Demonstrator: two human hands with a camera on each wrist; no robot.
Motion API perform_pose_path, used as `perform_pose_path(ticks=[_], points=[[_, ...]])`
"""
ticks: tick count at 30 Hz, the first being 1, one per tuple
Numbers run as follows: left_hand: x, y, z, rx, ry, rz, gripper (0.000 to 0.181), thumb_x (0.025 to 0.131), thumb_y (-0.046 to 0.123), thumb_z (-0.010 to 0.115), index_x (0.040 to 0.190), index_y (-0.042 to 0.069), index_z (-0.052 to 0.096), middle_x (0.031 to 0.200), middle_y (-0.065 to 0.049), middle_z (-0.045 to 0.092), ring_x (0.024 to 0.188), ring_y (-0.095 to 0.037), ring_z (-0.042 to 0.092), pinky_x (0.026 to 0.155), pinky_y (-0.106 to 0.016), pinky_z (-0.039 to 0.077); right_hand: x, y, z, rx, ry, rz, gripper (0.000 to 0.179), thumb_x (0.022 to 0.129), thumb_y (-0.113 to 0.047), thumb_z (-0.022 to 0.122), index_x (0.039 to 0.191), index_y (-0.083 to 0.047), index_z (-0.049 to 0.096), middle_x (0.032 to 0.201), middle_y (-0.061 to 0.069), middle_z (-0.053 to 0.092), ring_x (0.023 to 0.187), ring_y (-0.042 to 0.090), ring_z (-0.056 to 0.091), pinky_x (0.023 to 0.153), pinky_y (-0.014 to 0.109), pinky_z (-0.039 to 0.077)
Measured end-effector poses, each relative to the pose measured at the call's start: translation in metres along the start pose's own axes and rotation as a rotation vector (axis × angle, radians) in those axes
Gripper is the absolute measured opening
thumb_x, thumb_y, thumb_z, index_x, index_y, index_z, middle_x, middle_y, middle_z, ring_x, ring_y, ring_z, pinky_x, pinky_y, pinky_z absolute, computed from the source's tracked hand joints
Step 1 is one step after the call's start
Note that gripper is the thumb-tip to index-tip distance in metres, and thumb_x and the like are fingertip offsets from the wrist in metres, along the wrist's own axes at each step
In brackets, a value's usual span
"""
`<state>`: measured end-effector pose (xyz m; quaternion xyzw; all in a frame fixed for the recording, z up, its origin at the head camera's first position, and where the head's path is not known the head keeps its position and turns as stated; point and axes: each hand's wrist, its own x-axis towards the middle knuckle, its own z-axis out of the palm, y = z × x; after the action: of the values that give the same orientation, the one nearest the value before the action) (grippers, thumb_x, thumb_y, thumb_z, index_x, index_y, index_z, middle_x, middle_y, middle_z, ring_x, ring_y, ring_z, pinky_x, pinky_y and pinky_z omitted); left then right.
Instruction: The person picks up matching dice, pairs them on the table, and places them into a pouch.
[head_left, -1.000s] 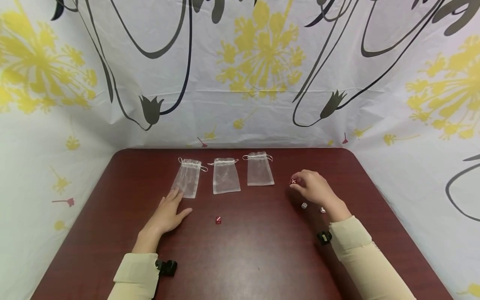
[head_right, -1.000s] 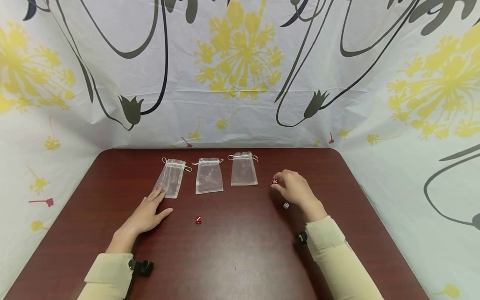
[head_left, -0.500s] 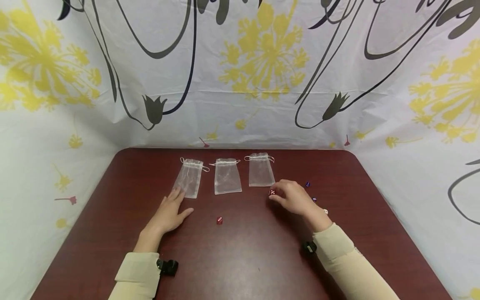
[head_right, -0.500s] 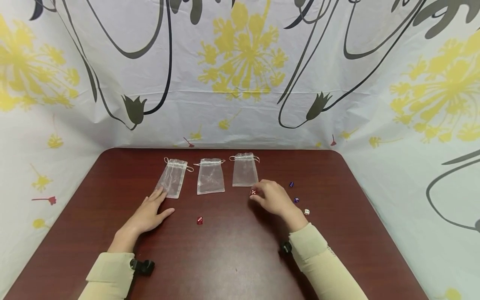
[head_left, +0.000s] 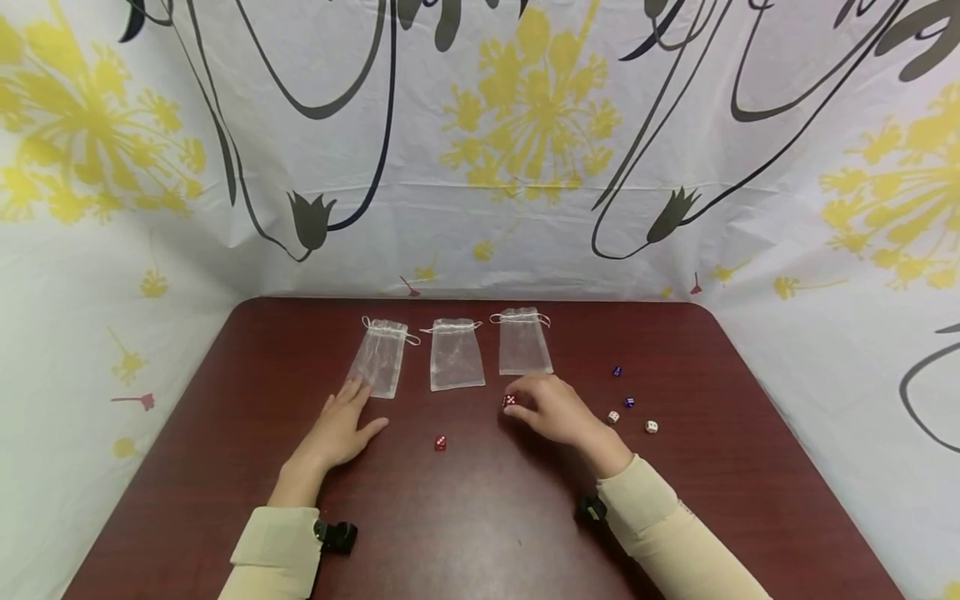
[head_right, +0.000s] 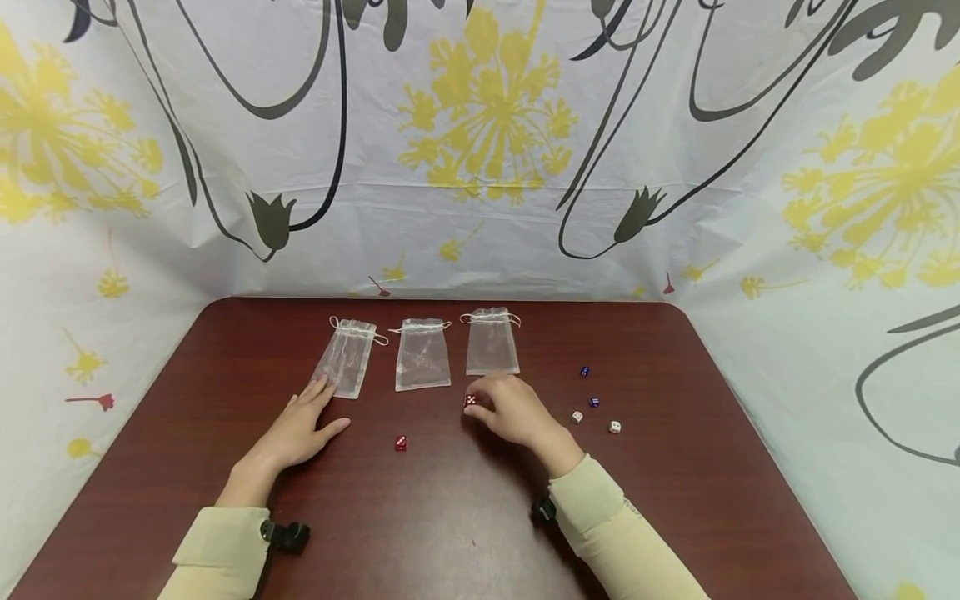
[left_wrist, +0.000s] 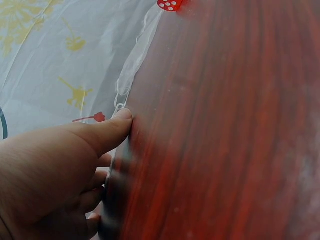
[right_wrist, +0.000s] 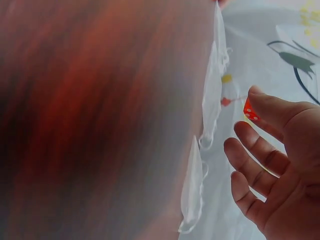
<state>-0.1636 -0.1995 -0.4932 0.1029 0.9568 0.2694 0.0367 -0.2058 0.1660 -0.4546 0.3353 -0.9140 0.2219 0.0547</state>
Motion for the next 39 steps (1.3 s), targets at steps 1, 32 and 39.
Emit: perform_pose_path(ticks=[1, 32, 39], points=[[0.0, 0.0, 0.0, 0.0, 0.0, -0.002, 0.073, 0.101, 0.031, 0.063, 0.152, -0.01, 0.032, 0.162, -0.03, 0.019, 0.15, -0.046, 0.015, 0.12, -0.064, 0.011, 0.0, -0.002, 0.001, 0.002, -0.007, -0.002, 0.017, 0.09, -0.022, 0.079, 0.103, -0.013, 0.075, 0.092, -0.005, 0.069, 0.081, 0.012, 0.063, 0.07, 0.035, 0.053], [0.047, 0.001, -0.031, 0.09, 0.263, -0.096, 0.053, 0.104, 0.027, 0.054, 0.139, -0.012, 0.05, 0.13, -0.034, 0.056, 0.119, -0.051, 0.054, 0.101, -0.062, 0.044, 0.013, -0.039, 0.035, -0.023, -0.159, -0.12, 0.011, 0.092, -0.028, 0.077, 0.099, -0.019, 0.075, 0.09, -0.008, 0.065, 0.08, 0.008, 0.058, 0.074, 0.032, 0.052], [0.069, -0.005, -0.033, 0.062, 0.164, -0.242, 0.06, 0.102, 0.037, 0.057, 0.135, -0.013, 0.052, 0.126, -0.035, 0.058, 0.115, -0.051, 0.056, 0.097, -0.062, 0.047, 0.011, -0.046, 0.04, -0.04, -0.202, -0.1, 0.013, 0.092, -0.027, 0.077, 0.099, -0.017, 0.075, 0.088, -0.008, 0.064, 0.078, 0.006, 0.055, 0.07, 0.028, 0.051]])
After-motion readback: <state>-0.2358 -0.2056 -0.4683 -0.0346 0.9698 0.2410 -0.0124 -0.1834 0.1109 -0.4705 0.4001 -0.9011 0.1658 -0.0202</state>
